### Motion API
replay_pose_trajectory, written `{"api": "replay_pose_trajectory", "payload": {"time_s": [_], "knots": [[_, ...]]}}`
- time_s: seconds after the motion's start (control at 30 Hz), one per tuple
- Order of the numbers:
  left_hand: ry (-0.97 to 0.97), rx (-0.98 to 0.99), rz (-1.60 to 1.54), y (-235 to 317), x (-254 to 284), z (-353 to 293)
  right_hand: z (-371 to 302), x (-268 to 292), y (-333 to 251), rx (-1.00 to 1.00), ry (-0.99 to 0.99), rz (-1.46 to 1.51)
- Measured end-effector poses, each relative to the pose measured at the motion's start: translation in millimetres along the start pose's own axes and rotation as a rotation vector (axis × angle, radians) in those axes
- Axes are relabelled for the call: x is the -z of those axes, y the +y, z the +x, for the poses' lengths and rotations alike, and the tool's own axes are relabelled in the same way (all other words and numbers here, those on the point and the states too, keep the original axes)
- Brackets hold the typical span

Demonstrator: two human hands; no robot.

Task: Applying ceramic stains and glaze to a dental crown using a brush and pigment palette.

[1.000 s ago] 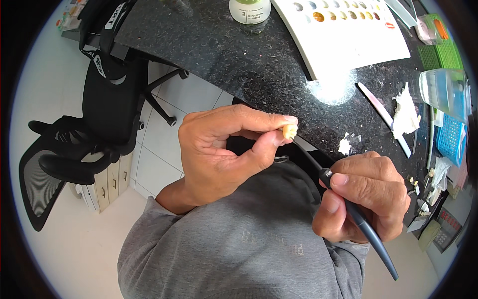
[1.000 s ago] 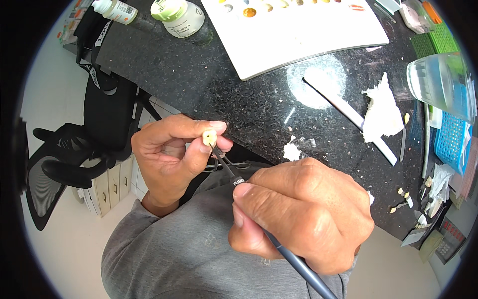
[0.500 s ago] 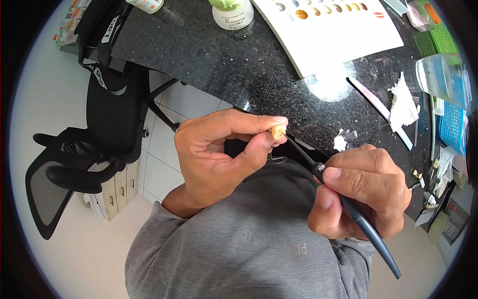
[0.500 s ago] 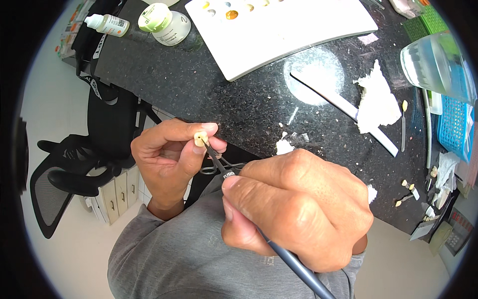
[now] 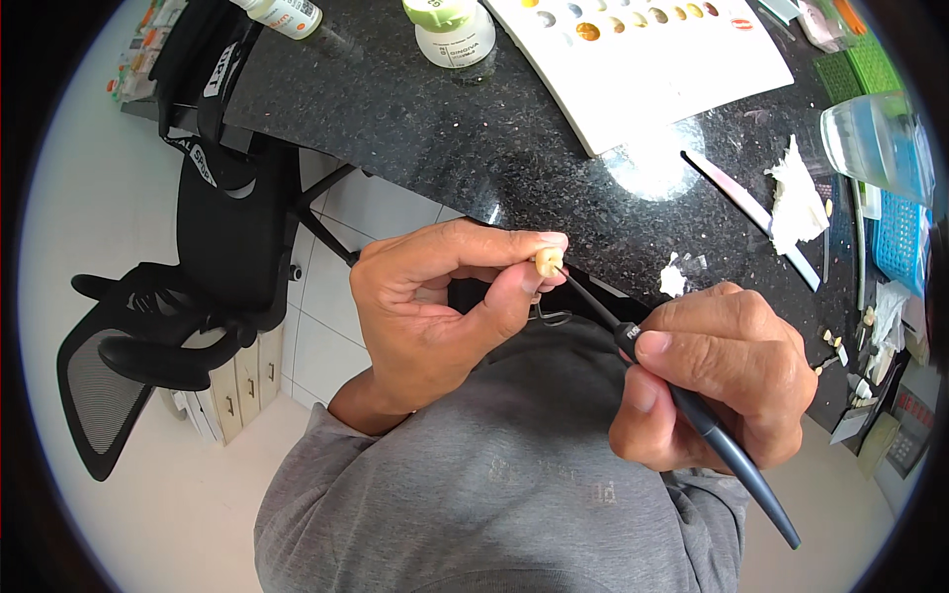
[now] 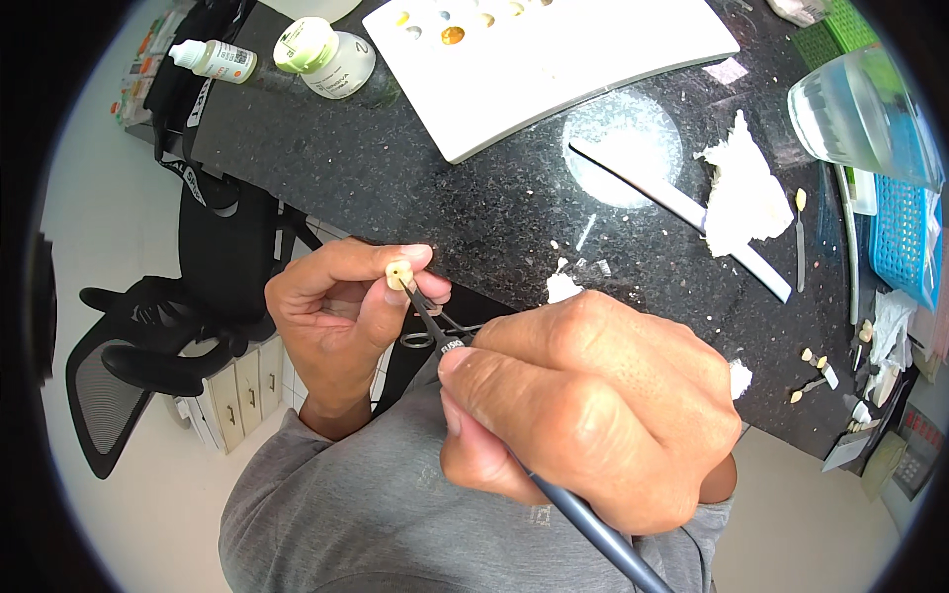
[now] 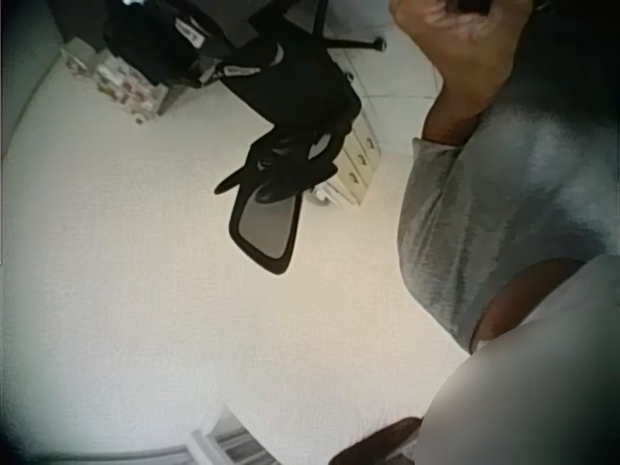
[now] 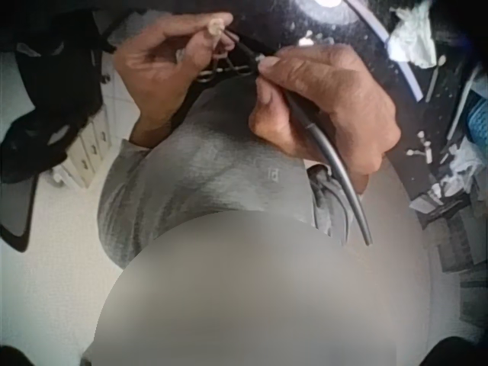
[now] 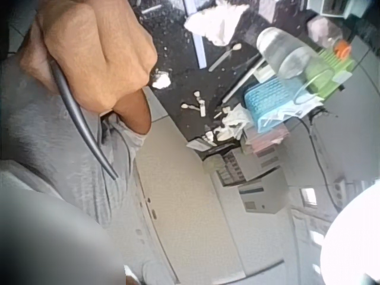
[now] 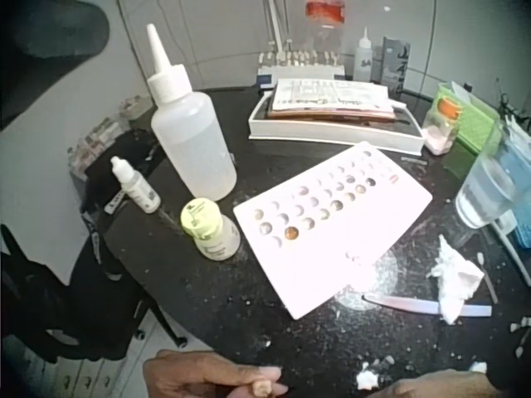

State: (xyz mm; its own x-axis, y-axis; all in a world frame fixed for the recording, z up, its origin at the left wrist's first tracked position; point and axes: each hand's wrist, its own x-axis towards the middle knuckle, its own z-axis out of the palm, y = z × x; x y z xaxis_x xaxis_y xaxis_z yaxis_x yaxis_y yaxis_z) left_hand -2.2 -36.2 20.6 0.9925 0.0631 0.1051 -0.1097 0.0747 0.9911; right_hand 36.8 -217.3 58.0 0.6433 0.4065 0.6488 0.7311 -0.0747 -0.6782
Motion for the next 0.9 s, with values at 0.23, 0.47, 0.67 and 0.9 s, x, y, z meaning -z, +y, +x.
{"api": "replay_pose_trajectory", "payload": {"time_s": [0.23, 0.47, 0.67, 0.9], "knots": [[-0.015, -0.036, 0.035, 0, 1, 1, 1, -4, 2, 0.033, 0.015, -0.009], [-0.022, -0.023, 0.026, 0, -2, 1, 0, 3, -2, 0.024, -0.018, 0.015], [0.029, 0.083, -0.059, 4, -4, 0, -16, 25, -24, -0.14, 0.162, -0.122], [-0.013, 0.149, -0.193, 4, 0, -5, -37, 61, -27, -0.265, 0.323, -0.5]]}}
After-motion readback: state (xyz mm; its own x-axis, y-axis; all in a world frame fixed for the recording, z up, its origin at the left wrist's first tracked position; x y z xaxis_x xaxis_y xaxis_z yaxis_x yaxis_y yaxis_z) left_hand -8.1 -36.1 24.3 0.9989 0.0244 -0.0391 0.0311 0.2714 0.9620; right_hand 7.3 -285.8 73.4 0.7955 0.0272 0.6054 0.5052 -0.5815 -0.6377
